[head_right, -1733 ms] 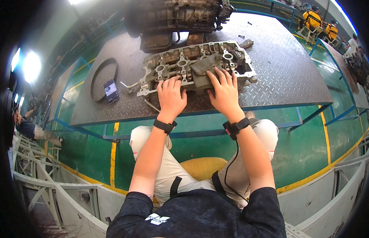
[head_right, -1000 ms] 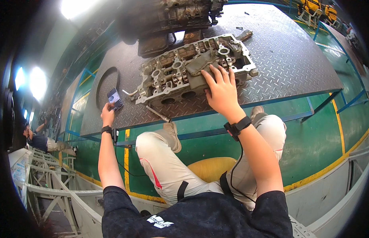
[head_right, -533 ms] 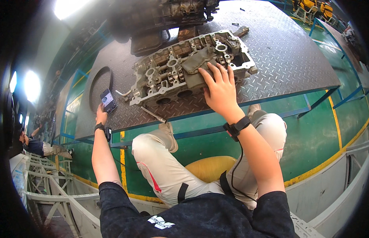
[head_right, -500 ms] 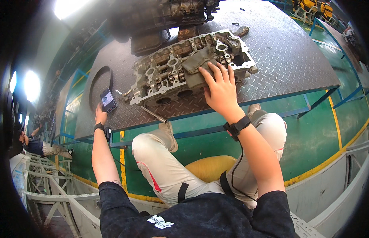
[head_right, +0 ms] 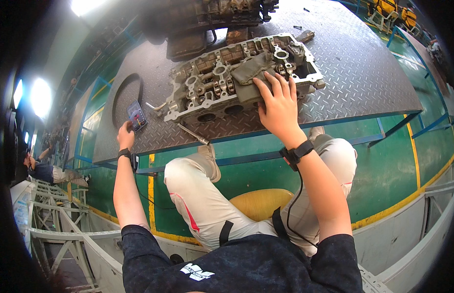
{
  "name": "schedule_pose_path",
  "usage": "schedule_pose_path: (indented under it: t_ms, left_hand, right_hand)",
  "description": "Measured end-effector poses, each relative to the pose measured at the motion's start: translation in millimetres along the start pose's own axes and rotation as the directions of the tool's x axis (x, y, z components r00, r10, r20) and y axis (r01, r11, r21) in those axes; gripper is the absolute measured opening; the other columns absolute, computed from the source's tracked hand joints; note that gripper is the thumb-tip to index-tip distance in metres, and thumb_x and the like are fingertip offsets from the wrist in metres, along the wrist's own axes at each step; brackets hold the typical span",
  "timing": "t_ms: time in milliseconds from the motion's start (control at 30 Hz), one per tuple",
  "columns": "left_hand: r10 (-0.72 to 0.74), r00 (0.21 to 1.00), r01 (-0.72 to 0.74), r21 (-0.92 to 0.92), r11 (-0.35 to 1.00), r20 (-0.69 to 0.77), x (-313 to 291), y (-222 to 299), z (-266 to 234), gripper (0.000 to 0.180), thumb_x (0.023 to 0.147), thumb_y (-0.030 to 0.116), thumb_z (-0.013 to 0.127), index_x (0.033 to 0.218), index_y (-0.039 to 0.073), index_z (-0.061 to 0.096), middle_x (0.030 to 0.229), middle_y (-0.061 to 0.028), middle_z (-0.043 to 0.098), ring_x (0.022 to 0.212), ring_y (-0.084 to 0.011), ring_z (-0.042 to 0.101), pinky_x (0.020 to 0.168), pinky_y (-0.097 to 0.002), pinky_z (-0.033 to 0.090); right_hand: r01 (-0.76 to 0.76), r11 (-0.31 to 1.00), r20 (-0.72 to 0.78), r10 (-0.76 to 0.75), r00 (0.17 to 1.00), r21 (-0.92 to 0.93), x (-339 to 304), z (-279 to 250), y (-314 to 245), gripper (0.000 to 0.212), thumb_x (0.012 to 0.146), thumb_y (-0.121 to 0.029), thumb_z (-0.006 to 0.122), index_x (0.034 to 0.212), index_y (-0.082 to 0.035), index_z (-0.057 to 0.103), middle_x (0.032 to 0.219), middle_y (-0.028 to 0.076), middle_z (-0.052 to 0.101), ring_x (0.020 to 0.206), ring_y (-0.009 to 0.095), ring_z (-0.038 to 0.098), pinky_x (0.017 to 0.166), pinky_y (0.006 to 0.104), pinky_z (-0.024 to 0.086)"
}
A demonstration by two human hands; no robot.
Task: The person scrubs the surface of a disassembled engine block with a dark abrasive pad, moving it back and forth across the metal. The person occasionally pauses to reposition the pad or adjust their grip while continuing to clean the same area.
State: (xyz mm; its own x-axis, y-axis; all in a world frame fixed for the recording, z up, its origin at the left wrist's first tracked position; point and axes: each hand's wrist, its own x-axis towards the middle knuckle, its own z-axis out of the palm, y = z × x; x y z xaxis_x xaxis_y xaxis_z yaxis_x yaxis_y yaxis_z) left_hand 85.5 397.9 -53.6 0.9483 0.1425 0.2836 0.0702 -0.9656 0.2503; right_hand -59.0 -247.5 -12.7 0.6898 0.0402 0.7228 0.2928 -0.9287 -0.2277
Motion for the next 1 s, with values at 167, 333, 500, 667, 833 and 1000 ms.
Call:
schedule_pose_path:
  t_ms: [167, 333, 500, 667, 833, 1000]
  left_hand:
    - [-0.003, 0.992, 0.005, -0.012, 1.0, 0.123, 9, 2, 5, 0.065, 0.083, 0.002, 0.058, 0.146, 0.019, 0.059, 0.146, -0.0036, 0.066, 0.142, -0.0251, 0.055, 0.116, -0.055, 0.034]
    - [-0.214, 0.975, 0.195, 0.226, 0.954, 0.065, 1, 16, 5, 0.077, 0.082, 0.001, 0.057, 0.156, 0.021, 0.047, 0.165, -0.0065, 0.048, 0.159, -0.0342, 0.034, 0.125, -0.0633, 0.026]
    - [-0.186, 0.982, 0.173, 0.21, 0.962, 0.044, -9, 22, -9, 0.078, 0.084, 0.003, 0.059, 0.158, 0.024, 0.045, 0.168, -0.0038, 0.043, 0.161, -0.0381, 0.026, 0.127, -0.0641, 0.023]
    - [-0.18, 0.981, 0.161, 0.221, 0.962, 0.071, -14, 17, -22, 0.073, 0.084, 0.006, 0.061, 0.154, 0.025, 0.051, 0.162, -0.0034, 0.051, 0.16, -0.0368, 0.03, 0.125, -0.0616, 0.027]
    - [-0.088, 0.993, 0.074, 0.16, 0.984, 0.081, -14, 16, -25, 0.061, 0.085, 0.007, 0.062, 0.144, 0.023, 0.062, 0.154, -0.0096, 0.058, 0.155, -0.0347, 0.039, 0.123, -0.0569, 0.03]
    - [0.01, 1.0, -0.012, 0.092, 0.996, 0.021, -7, 19, -14, 0.05, 0.086, 0.006, 0.062, 0.134, 0.02, 0.069, 0.145, -0.0124, 0.065, 0.147, -0.0334, 0.05, 0.12, -0.0538, 0.035]
  right_hand:
    - [0.011, 1.0, -0.001, -0.011, 1.0, 0.016, 0, -2, 1, 0.076, 0.078, -0.009, 0.077, 0.15, -0.02, 0.056, 0.152, 0.012, 0.054, 0.146, 0.037, 0.045, 0.127, 0.0607, 0.027]
    - [0.014, 1.0, 0.006, -0.014, 1.0, -0.001, 0, -3, 1, 0.076, 0.078, -0.008, 0.077, 0.15, -0.02, 0.056, 0.151, 0.011, 0.054, 0.145, 0.037, 0.046, 0.127, 0.0608, 0.027]
    - [0.013, 1.0, 0.002, -0.013, 1.0, 0.002, 0, -2, 0, 0.076, 0.078, -0.009, 0.078, 0.15, -0.02, 0.056, 0.151, 0.011, 0.054, 0.145, 0.037, 0.046, 0.126, 0.061, 0.027]
    - [0.006, 1.0, 0.007, -0.006, 1.0, -0.005, 0, -2, 0, 0.076, 0.079, -0.01, 0.078, 0.15, -0.02, 0.056, 0.151, 0.011, 0.054, 0.145, 0.036, 0.046, 0.126, 0.0608, 0.027]
    - [0.012, 1.0, 0.003, -0.012, 1.0, -0.004, 0, -3, 0, 0.076, 0.079, -0.01, 0.078, 0.151, -0.02, 0.056, 0.152, 0.011, 0.054, 0.145, 0.037, 0.046, 0.126, 0.0606, 0.027]
    - [0.01, 1.0, 0.014, -0.01, 1.0, -0.003, 0, -3, 0, 0.076, 0.079, -0.01, 0.078, 0.151, -0.02, 0.056, 0.152, 0.012, 0.054, 0.145, 0.037, 0.045, 0.127, 0.0605, 0.027]
